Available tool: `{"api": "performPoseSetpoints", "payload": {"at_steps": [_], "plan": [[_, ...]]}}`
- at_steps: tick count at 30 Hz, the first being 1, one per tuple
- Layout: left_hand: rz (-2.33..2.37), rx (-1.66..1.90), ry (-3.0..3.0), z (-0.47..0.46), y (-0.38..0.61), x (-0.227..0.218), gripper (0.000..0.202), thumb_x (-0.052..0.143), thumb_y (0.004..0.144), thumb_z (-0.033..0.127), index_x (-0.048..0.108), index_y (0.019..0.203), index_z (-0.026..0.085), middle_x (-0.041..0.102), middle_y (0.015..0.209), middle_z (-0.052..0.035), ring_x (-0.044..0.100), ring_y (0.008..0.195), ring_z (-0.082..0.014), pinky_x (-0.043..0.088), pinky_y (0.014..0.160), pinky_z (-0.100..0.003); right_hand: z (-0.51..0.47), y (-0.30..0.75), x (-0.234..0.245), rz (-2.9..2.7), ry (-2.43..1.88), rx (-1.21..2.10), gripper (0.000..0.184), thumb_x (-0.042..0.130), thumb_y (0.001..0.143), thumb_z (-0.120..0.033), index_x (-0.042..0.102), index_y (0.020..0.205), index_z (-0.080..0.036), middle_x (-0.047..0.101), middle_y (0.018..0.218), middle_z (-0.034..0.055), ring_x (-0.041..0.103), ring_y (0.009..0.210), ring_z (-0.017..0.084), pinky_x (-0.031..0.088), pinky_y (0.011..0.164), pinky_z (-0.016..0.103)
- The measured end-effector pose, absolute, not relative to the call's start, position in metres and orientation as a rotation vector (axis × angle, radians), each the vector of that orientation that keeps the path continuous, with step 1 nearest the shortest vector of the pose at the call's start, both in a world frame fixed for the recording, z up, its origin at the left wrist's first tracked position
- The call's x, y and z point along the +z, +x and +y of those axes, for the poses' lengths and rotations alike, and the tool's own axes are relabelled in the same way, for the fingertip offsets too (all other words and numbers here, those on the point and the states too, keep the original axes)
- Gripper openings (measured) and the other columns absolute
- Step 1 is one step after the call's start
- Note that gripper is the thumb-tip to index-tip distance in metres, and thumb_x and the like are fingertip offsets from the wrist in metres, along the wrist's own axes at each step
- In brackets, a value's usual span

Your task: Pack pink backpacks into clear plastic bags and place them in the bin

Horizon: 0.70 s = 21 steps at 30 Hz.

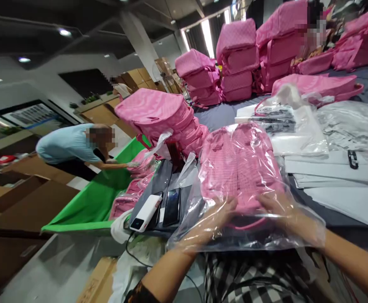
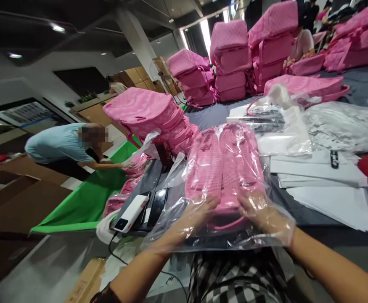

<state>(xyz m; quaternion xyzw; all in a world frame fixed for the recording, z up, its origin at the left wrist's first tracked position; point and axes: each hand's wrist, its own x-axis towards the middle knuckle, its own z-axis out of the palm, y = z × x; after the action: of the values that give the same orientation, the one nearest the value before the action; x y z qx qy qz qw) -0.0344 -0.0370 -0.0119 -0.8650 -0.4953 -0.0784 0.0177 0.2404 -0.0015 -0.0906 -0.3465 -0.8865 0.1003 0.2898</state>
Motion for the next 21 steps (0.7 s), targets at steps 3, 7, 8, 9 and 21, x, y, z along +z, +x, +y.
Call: {"api": "performPoseSetpoints", "payload": {"at_steps": [3,7,8,9,21], "plan": [[-1.545,-0.039,-2.764,-0.026,-0.025,-0.005,0.026,0.064,0.098,0.034,0.069,0.117,0.016,0.077,0.103,-0.01,0.072,0.095,-0.0251,0.056,0.087,-0.036,0.02,0.235,-0.077,-2.419,-0.971,0.346,0.029,0.054,0.098,-0.032,0.075,0.117,-0.026,0.073,0.124,0.009,0.067,0.119,0.028,0.055,0.104,0.049],[-1.598,-0.047,-2.718,-0.022,-0.021,-0.01,0.023,0.069,0.096,0.032,0.07,0.113,0.016,0.075,0.119,-0.0131,0.07,0.111,-0.0297,0.055,0.098,-0.045,0.006,0.227,-0.051,-2.403,-1.035,0.254,0.036,0.057,0.099,-0.037,0.07,0.126,-0.018,0.071,0.127,0.0162,0.065,0.123,0.031,0.053,0.107,0.052],[-1.593,-0.129,-2.674,-0.028,-0.02,-0.015,0.028,0.069,0.095,0.031,0.068,0.119,0.016,0.072,0.127,-0.0153,0.068,0.119,-0.032,0.053,0.103,-0.05,-0.01,0.229,-0.048,-2.386,-1.024,0.216,0.042,0.057,0.099,-0.039,0.065,0.135,-0.018,0.067,0.135,0.0162,0.06,0.13,0.031,0.051,0.11,0.052],[-1.569,-0.242,-2.629,-0.038,-0.019,-0.022,0.034,0.069,0.095,0.03,0.065,0.126,0.015,0.069,0.134,-0.0174,0.064,0.126,-0.0341,0.05,0.108,-0.055,-0.03,0.232,-0.049,-2.358,-1.012,0.177,0.049,0.055,0.101,-0.041,0.056,0.145,-0.019,0.061,0.144,0.0158,0.055,0.137,0.03,0.049,0.113,0.051],[-2.988,-1.792,-2.452,-0.14,0.081,-0.139,0.058,0.063,0.088,0.061,0.073,0.118,0.012,0.075,0.122,-0.018,0.069,0.119,-0.0339,0.052,0.109,-0.047,-0.13,0.265,-0.139,-1.695,-1.473,0.091,0.034,0.046,0.099,-0.025,0.057,0.131,-0.025,0.068,0.114,0.0097,0.071,0.105,0.025,0.061,0.088,0.038]]}}
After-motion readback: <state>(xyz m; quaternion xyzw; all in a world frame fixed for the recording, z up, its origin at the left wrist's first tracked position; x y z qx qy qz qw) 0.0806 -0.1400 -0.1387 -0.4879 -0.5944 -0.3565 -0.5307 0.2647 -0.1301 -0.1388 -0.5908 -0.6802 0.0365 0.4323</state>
